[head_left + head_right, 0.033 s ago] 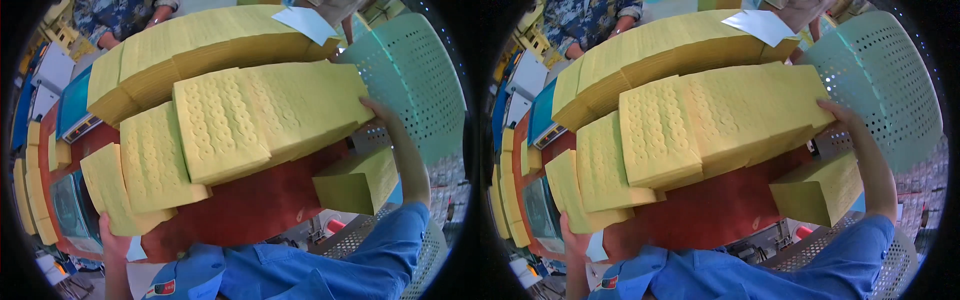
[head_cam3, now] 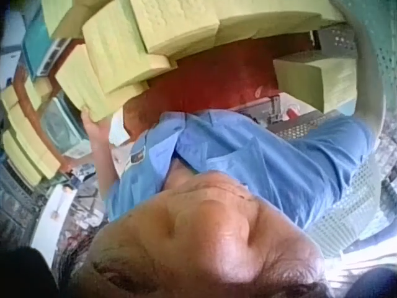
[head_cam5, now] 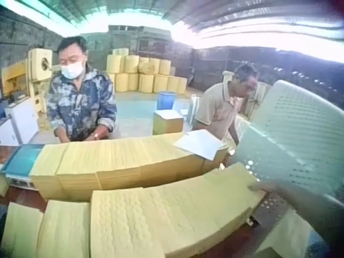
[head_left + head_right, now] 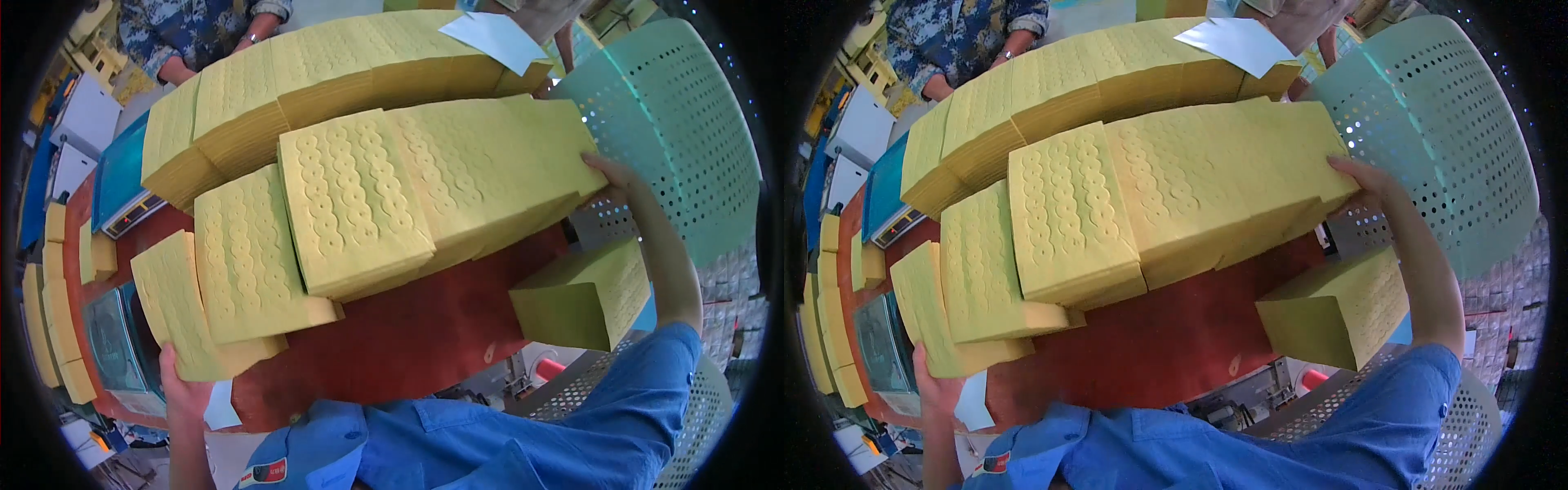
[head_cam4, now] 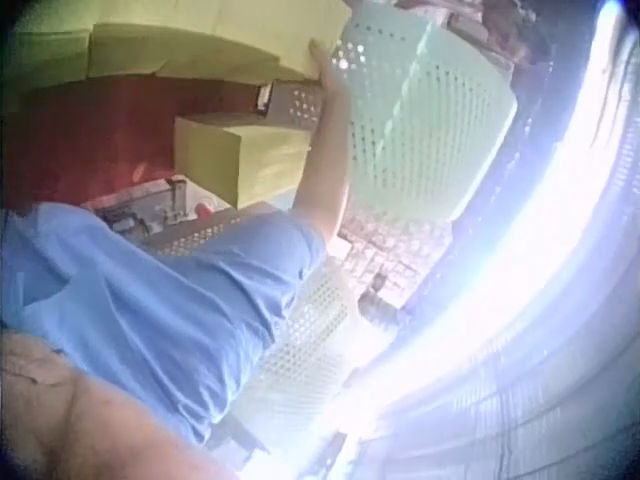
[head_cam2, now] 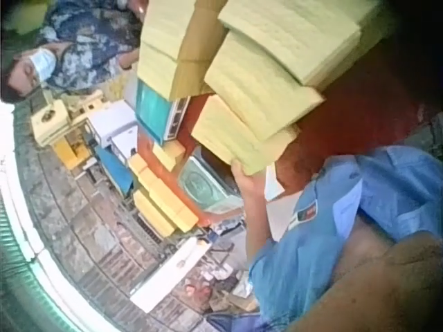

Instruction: The recorder weighs stacks of yellow paper on a digital scale and stacks them on a workbench.

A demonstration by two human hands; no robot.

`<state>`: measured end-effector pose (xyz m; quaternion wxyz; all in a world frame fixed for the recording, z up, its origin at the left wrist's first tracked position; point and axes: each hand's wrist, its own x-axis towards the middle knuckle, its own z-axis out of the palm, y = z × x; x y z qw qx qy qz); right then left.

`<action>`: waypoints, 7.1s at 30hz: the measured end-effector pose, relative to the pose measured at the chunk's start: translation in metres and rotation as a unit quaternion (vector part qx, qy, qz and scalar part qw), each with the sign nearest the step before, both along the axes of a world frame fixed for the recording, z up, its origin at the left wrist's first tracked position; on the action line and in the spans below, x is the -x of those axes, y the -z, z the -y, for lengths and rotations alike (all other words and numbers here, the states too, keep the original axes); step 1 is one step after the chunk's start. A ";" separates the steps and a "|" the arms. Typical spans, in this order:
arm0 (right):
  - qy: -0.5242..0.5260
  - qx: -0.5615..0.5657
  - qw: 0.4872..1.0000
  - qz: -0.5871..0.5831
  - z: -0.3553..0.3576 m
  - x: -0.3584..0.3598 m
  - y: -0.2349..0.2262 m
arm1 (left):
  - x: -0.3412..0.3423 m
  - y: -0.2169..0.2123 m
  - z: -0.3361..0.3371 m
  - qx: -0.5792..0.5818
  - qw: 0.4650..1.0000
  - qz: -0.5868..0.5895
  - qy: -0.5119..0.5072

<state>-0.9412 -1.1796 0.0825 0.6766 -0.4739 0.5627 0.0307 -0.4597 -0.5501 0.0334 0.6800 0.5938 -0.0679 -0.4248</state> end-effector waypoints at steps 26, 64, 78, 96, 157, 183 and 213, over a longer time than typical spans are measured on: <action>-0.220 0.401 0.888 0.046 0.060 -0.052 -0.069 | -0.030 -0.010 0.000 0.044 0.999 0.009 -0.003; -0.445 0.130 0.645 0.608 -1.157 -0.962 0.060 | -0.270 -0.062 -0.674 -0.332 0.725 0.529 -0.291; -0.454 0.607 0.393 0.521 -1.219 -1.122 0.103 | -0.555 0.049 -0.737 -0.437 0.615 0.617 -0.222; -0.339 0.721 0.579 0.173 -1.132 -0.845 0.061 | -0.468 0.047 -0.674 0.025 0.651 0.749 0.125; -0.241 0.824 0.513 0.012 -0.890 -0.687 -0.032 | -0.349 0.006 -0.427 0.167 0.973 -0.117 0.108; -0.474 0.714 0.399 0.327 -1.132 -1.231 0.092 | -0.636 0.045 -0.663 -0.408 0.643 0.638 -0.112; -0.461 0.398 0.734 0.303 -1.127 -0.797 0.107 | -0.325 0.080 -0.696 0.060 0.961 -0.086 -0.256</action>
